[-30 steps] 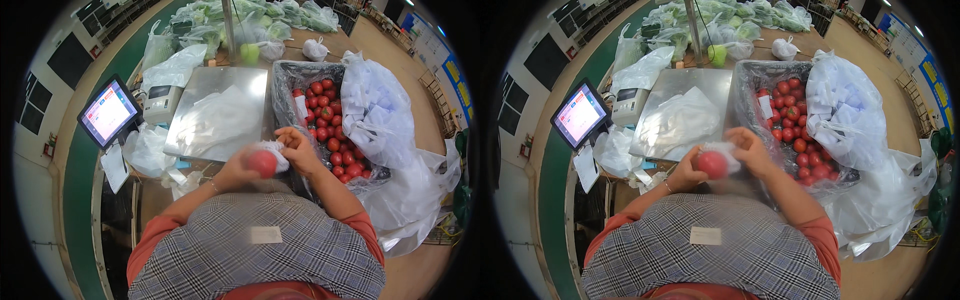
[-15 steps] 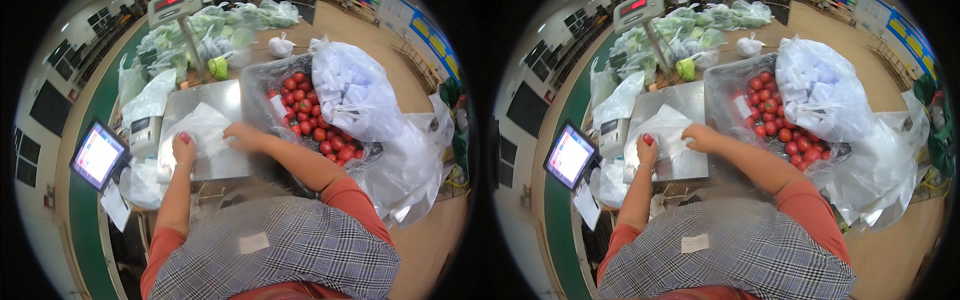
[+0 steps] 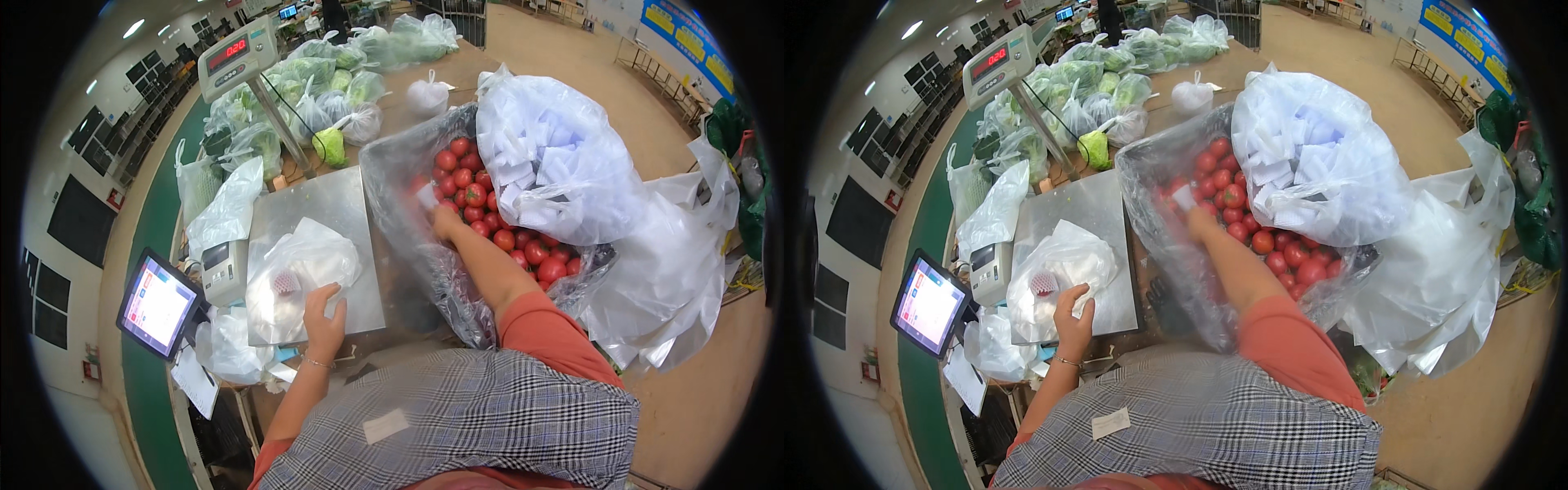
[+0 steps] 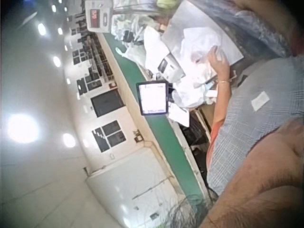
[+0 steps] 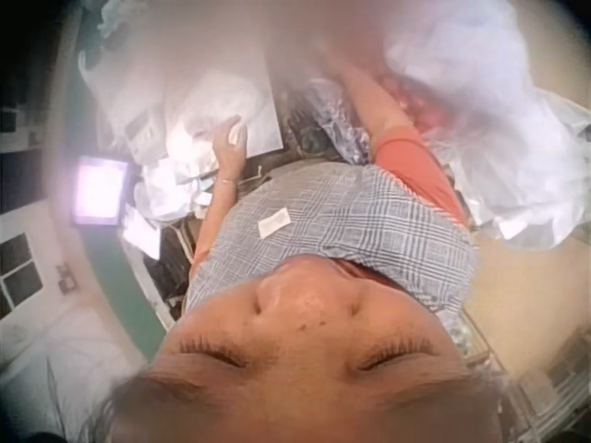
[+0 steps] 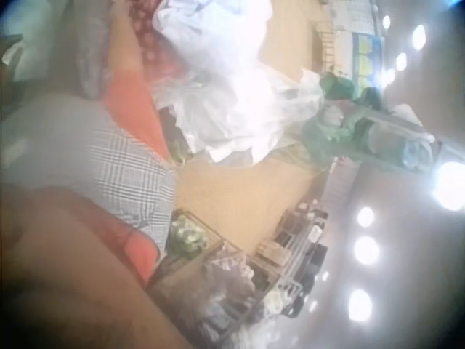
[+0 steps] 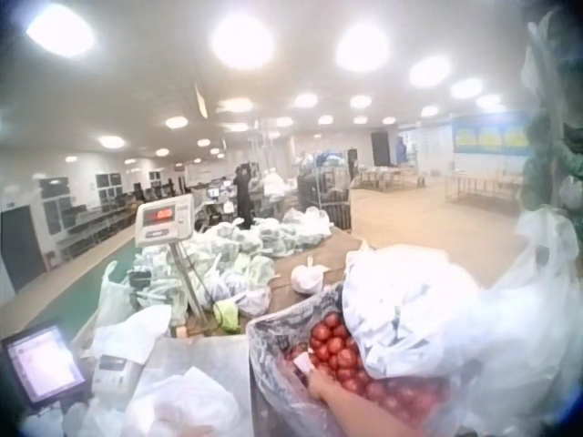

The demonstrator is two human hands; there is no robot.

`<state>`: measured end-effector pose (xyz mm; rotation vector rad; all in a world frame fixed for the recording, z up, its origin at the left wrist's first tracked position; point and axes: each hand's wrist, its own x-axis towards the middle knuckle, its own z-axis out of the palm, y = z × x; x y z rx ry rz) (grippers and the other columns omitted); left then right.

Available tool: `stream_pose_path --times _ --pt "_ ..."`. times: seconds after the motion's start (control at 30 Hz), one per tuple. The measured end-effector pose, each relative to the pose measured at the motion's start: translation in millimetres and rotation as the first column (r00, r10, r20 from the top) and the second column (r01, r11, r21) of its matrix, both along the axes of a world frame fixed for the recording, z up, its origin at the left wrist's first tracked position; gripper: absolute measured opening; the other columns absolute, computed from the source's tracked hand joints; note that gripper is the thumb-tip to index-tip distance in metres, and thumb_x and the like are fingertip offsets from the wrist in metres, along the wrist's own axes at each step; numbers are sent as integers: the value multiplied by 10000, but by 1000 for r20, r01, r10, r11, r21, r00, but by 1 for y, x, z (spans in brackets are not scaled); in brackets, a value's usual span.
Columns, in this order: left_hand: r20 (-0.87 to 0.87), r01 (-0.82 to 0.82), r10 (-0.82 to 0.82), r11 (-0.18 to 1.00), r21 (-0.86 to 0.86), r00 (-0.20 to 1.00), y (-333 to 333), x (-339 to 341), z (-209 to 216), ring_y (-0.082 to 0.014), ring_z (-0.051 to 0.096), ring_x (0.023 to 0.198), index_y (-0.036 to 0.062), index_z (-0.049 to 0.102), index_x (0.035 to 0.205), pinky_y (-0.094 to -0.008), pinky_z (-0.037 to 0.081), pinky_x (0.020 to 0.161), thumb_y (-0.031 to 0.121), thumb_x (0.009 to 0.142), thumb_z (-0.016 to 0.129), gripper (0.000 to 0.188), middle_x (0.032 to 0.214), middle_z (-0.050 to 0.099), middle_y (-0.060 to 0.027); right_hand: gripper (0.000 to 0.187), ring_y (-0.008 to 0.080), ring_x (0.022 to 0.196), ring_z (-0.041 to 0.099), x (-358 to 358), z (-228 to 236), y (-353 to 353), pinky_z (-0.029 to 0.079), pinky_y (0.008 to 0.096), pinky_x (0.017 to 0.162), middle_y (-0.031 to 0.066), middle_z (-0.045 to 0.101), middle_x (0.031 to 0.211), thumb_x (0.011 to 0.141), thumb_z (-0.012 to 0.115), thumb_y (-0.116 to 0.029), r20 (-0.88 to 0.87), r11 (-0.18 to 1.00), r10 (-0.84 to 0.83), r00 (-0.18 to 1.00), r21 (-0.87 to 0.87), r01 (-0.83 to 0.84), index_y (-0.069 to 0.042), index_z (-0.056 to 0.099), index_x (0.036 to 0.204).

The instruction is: The person repeatedly picks tomatoes from a bulk bin, wraps each one individually in a foam net, and places the wrapped tomatoes into a plastic bag on a digital scale. The process is repeated continuously throughout the clip.

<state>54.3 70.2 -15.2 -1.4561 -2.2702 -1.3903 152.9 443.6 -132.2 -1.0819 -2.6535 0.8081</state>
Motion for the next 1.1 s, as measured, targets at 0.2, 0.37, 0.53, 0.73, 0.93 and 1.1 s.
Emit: stream_pose_path --times 0.2,0.37,0.53,0.73,0.93,1.1 --pt "326 137 -136 990 19 936 19 19 31 -121 638 840 -13 631 1088 -252 511 745 21 833 672 261 933 669 -84 184 200 793 669 24 113 -55 528 332 713 109 691 851 784 682 -127 -593 959 -27 805 -243 -146 -39 677 945" --pt "463 288 -252 958 -6 850 59 52 58 -100 599 765 -16 528 1128 -233 506 655 5 792 693 374 899 612 -50 182 70 771 581 72 183 -162 468 236 671 19 599 844 808 685 -67 -692 613 113 713 -516 -598 -50 640 984" --pt "767 364 -267 930 48 583 66 53 51 -81 578 683 -28 540 1104 -219 484 590 -18 833 609 280 813 603 -35 339 75 666 517 92 151 -169 423 250 598 13 545 789 764 717 -74 -739 763 160 655 -328 -557 -91 634 1091" --pt "761 412 -426 882 229 488 65 69 62 -128 604 720 -11 543 1081 -254 495 663 7 881 591 207 846 619 -72 454 155 638 562 85 147 -172 451 308 594 65 572 711 728 689 -56 -545 866 133 828 -342 -365 -62 561 1163" --pt "626 376 -529 848 373 573 69 74 30 -170 602 883 -8 536 1057 -293 483 837 5 869 634 212 953 609 -90 441 80 570 494 80 138 -167 392 269 525 -2 537 652 746 634 -15 -680 698 -66 730 -554 -453 -30 523 1172" --pt "141 404 -390 910 -91 910 66 66 19 -189 596 925 11 514 1064 -323 485 854 25 827 679 290 959 602 -101 457 40 547 433 92 164 -178 366 239 514 -32 489 631 780 612 -28 -715 537 -131 687 -633 -557 -9 479 1217"
